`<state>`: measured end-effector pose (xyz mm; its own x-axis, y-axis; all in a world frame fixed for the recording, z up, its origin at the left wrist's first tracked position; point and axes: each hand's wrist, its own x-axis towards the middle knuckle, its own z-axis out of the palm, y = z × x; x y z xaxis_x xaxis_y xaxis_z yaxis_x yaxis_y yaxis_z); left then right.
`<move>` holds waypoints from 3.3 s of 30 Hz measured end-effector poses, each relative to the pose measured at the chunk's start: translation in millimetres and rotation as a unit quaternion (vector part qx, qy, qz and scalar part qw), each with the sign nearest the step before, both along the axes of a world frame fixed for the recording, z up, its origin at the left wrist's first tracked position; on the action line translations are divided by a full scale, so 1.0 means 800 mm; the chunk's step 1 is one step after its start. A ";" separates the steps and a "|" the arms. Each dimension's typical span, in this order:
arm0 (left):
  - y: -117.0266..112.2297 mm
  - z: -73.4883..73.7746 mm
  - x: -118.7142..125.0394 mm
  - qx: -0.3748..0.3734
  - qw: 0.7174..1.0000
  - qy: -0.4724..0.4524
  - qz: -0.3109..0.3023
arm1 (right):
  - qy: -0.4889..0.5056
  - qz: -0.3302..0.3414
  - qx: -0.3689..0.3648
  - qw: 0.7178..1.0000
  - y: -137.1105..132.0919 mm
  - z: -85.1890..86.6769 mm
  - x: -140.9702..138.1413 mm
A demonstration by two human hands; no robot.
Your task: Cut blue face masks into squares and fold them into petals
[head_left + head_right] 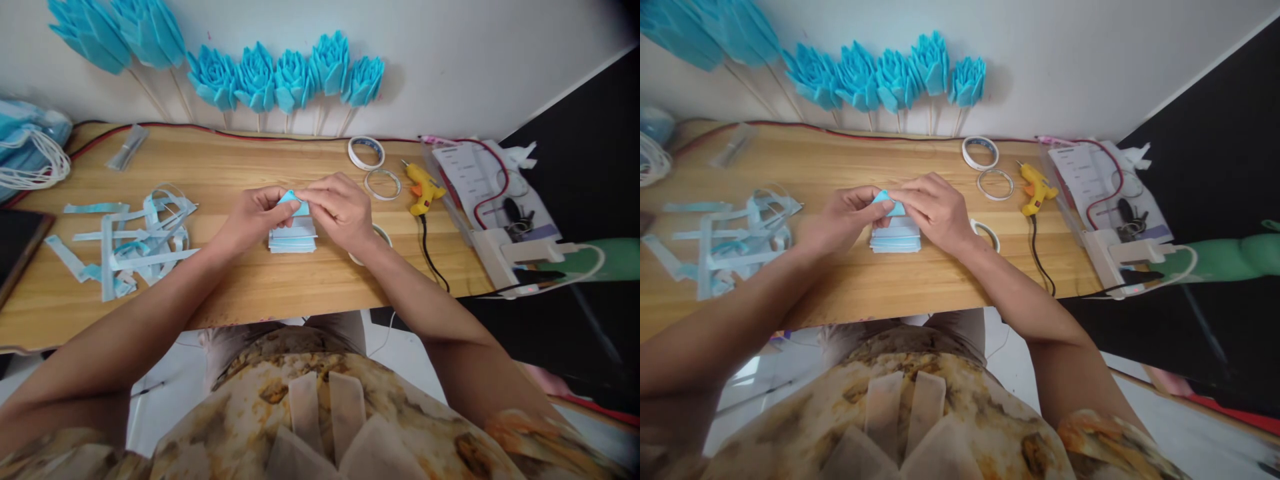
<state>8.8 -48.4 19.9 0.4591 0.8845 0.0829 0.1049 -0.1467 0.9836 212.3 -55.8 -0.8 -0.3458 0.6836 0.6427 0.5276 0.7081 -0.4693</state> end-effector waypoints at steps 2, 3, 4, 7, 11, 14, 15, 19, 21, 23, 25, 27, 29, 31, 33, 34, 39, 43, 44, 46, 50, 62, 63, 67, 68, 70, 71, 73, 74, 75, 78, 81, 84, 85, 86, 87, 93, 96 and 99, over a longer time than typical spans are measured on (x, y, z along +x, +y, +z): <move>0.000 -0.001 0.000 0.005 1.000 0.000 0.004 | 0.000 -0.001 0.002 1.000 0.000 0.000 0.000; -0.001 -0.001 0.000 0.007 1.000 0.001 0.006 | -0.001 -0.002 0.003 1.000 0.001 -0.001 0.000; -0.001 -0.001 0.000 0.008 1.000 0.002 0.008 | -0.001 -0.004 0.005 1.000 0.001 -0.001 0.000; -0.002 -0.002 0.001 0.005 1.000 -0.006 0.015 | -0.001 -0.009 0.005 1.000 0.001 -0.003 -0.001; -0.001 -0.005 0.001 -0.003 0.999 -0.021 0.025 | 0.023 0.000 -0.019 1.000 -0.002 -0.001 -0.004; 0.000 -0.007 0.000 0.000 0.999 -0.015 0.034 | 0.082 -0.010 -0.081 0.993 -0.005 0.005 -0.004; 0.001 -0.007 0.000 0.003 0.999 -0.011 0.037 | 0.107 -0.015 -0.115 0.987 -0.005 0.006 -0.004; 0.002 -0.005 -0.002 0.024 0.999 0.008 0.044 | 0.165 0.008 -0.248 0.954 -0.004 0.010 -0.001; 0.002 -0.003 -0.002 0.037 0.998 0.018 0.043 | 0.172 0.036 -0.282 0.943 -0.004 0.011 -0.001; 0.002 -0.002 -0.002 0.047 0.997 0.030 0.045 | 0.177 0.054 -0.295 0.938 -0.004 0.013 -0.002; 0.001 -0.002 -0.002 0.055 0.996 0.042 0.050 | 0.181 0.057 -0.303 0.934 -0.006 0.014 -0.004; 0.000 -0.003 -0.001 0.063 0.995 0.051 0.054 | 0.180 0.052 -0.313 0.931 -0.006 0.014 -0.007; -0.001 -0.003 0.000 0.067 0.995 0.056 0.057 | 0.181 0.045 -0.318 0.930 -0.006 0.013 -0.010; -0.002 -0.003 0.000 0.067 0.994 0.059 0.058 | 0.184 0.040 -0.311 0.932 -0.005 0.011 -0.011; -0.003 -0.002 0.001 0.064 0.995 0.055 0.056 | 0.185 0.038 -0.303 0.934 -0.004 0.009 -0.011; -0.003 -0.002 0.002 0.062 0.995 0.048 0.057 | 0.182 0.037 -0.300 0.936 -0.003 0.008 -0.011; 0.000 -0.003 0.003 0.051 0.996 0.000 0.076 | 0.153 0.030 -0.295 0.943 -0.005 0.008 -0.010; 0.000 -0.005 0.001 0.044 0.996 -0.010 0.074 | 0.147 0.029 -0.288 0.946 -0.005 0.008 -0.010; 0.000 -0.004 0.001 0.044 0.996 -0.012 0.070 | 0.146 0.028 -0.286 0.947 -0.005 0.008 -0.010; -0.001 -0.002 0.000 0.043 0.997 -0.015 0.063 | 0.148 0.027 -0.281 0.948 -0.004 0.008 -0.010; -0.003 0.002 0.001 0.033 0.998 0.010 0.045 | 0.150 0.020 -0.274 0.950 -0.003 0.010 -0.009; -0.002 0.001 0.001 0.013 0.998 0.052 0.037 | 0.165 0.017 -0.284 0.944 -0.004 0.010 -0.011; -0.002 0.001 0.001 0.014 0.998 0.053 0.038 | 0.166 0.019 -0.288 0.943 -0.004 0.010 -0.011; -0.002 0.001 0.001 0.017 0.997 0.057 0.039 | 0.177 0.029 -0.307 0.935 -0.003 0.007 -0.010; -0.001 0.001 0.001 0.018 0.997 0.058 0.038 | 0.180 0.029 -0.307 0.934 -0.002 0.006 -0.010; -0.001 0.001 0.001 0.024 0.997 0.058 0.037 | 0.181 0.017 -0.292 0.939 -0.002 0.004 -0.011; -0.001 0.000 0.001 0.027 0.997 0.057 0.035 | 0.178 0.004 -0.275 0.945 -0.003 0.003 -0.012; -0.001 0.000 0.001 0.030 0.998 0.048 0.029 | 0.162 -0.023 -0.223 0.961 -0.003 0.001 -0.012; -0.001 0.000 0.001 0.030 0.998 0.043 0.027 | 0.149 -0.033 -0.194 0.969 -0.004 0.001 -0.012; -0.001 -0.001 0.001 0.029 0.999 0.038 0.026 | 0.133 -0.035 -0.168 0.976 -0.004 0.001 -0.011; -0.001 -0.002 0.001 0.031 0.999 0.031 0.029 | 0.073 -0.020 -0.121 0.990 -0.006 0.003 -0.008; 0.001 -0.004 0.001 0.030 0.999 0.031 0.032 | 0.033 -0.013 -0.103 0.994 -0.007 0.006 -0.006; 0.002 -0.005 0.000 0.029 0.999 0.024 0.035 | 0.020 -0.018 -0.083 0.996 -0.008 0.009 -0.005; 0.002 -0.005 0.000 0.030 0.999 0.022 0.035 | 0.016 -0.020 -0.077 0.997 -0.008 0.009 -0.005; 0.003 -0.005 0.000 0.031 0.999 0.023 0.034 | 0.013 -0.022 -0.071 0.997 -0.008 0.009 -0.004; 0.002 -0.005 -0.001 0.033 0.999 0.025 0.032 | 0.010 -0.023 -0.066 0.998 -0.008 0.009 -0.004; 0.001 -0.003 -0.002 0.036 0.998 0.039 0.034 | 0.007 -0.036 -0.036 0.999 -0.008 0.008 -0.005; 0.002 -0.003 -0.001 0.021 0.998 0.041 0.047 | -0.004 -0.043 -0.023 0.999 -0.008 0.010 -0.005; 0.001 -0.003 0.000 0.013 0.998 0.036 0.053 | -0.023 -0.046 -0.007 0.999 -0.008 0.010 -0.005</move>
